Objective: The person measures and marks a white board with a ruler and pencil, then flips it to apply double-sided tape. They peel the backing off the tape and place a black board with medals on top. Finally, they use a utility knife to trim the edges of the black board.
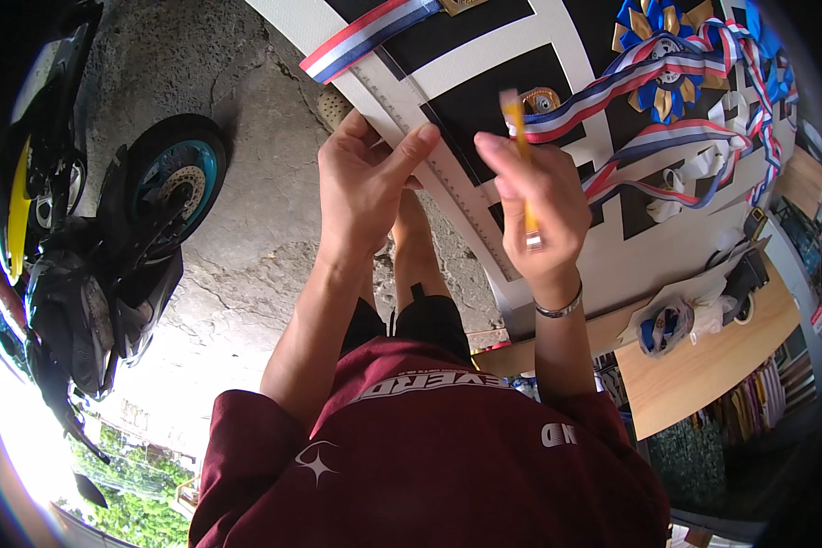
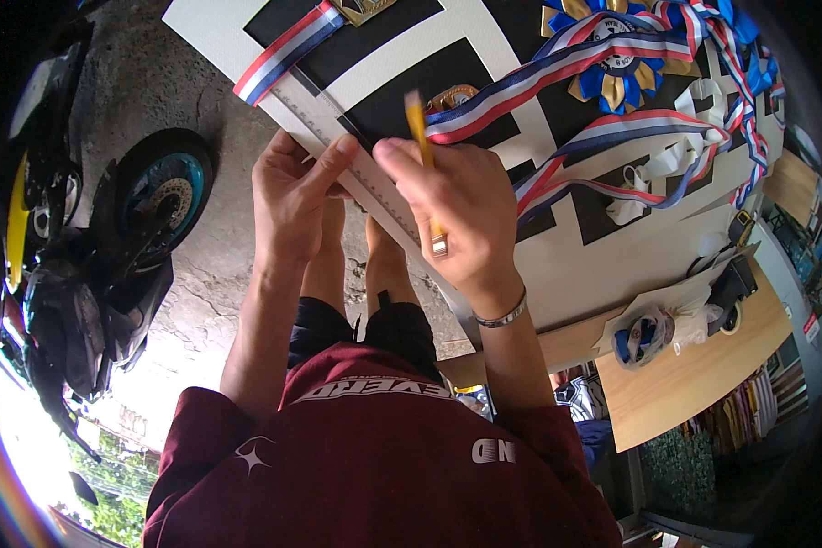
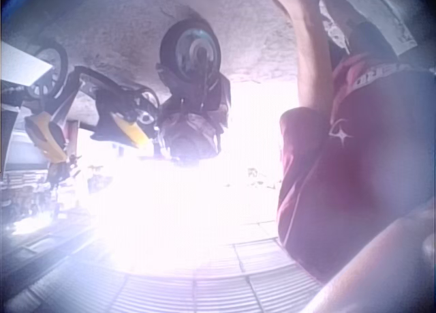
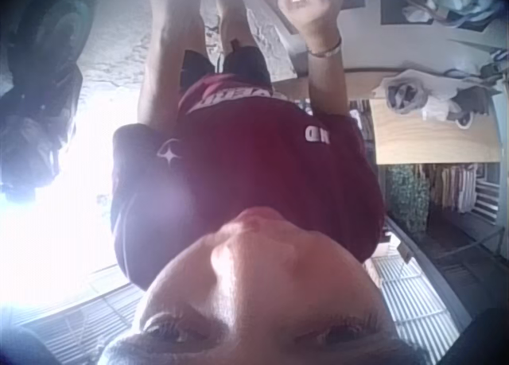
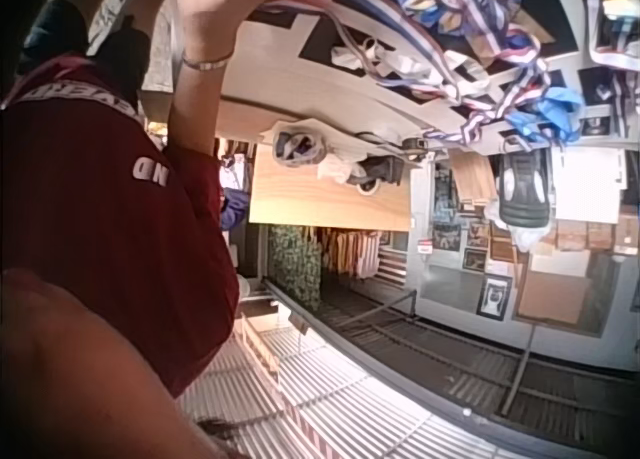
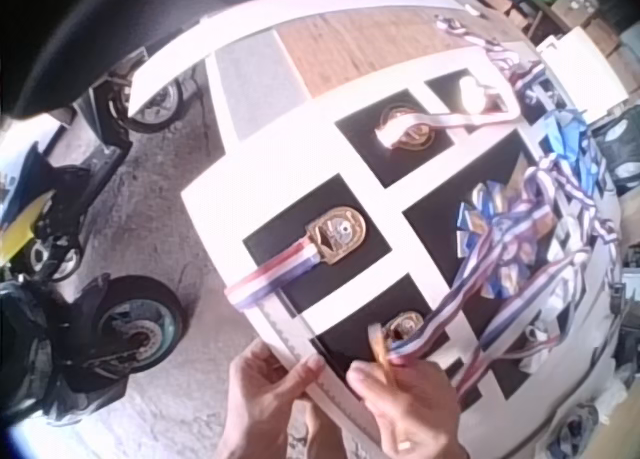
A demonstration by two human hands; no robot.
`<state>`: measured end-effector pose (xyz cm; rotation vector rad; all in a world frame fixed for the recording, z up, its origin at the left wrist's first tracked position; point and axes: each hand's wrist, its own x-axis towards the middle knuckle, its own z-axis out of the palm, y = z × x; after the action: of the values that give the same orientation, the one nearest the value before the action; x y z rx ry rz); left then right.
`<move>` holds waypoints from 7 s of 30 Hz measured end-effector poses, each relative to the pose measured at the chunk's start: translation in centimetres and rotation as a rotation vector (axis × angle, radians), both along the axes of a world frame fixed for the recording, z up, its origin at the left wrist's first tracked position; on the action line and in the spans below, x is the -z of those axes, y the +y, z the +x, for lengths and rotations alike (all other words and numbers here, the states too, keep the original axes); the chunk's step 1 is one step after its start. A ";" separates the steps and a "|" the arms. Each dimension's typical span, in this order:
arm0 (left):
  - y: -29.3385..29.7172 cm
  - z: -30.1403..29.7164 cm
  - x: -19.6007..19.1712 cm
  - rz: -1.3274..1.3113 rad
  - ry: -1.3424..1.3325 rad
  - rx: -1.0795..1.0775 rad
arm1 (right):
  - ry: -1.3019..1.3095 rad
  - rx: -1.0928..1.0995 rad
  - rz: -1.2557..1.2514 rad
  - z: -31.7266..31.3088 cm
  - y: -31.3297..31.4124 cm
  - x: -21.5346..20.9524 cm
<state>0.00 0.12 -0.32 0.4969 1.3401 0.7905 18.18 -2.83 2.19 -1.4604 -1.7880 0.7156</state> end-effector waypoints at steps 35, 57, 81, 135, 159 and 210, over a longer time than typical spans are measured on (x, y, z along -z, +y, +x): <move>0.2 0.0 -0.4 -0.012 0.019 0.037 | -0.355 -0.170 0.007 0.0 -1.5 0.9; 0.1 -0.4 -0.8 -0.040 0.064 0.108 | 0.302 0.130 -0.025 0.7 -1.6 1.0; 0.0 -0.2 -0.7 -0.022 0.064 0.094 | 0.066 0.011 -0.054 0.7 0.5 0.6; 0.1 -0.2 -0.9 -0.038 0.084 0.101 | 0.013 0.021 -0.044 0.8 0.6 0.6; 0.0 -0.1 -0.9 -0.040 0.068 0.079 | 0.049 -0.086 -0.148 2.7 0.2 -0.8; 25.9 -4.1 -15.4 0.786 0.009 1.341 | -0.235 0.233 -0.510 -2.7 -6.1 -7.2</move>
<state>-4.13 25.98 15.09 1.7563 0.3907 0.1117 15.49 -8.91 9.43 -2.1264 -1.6299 0.9543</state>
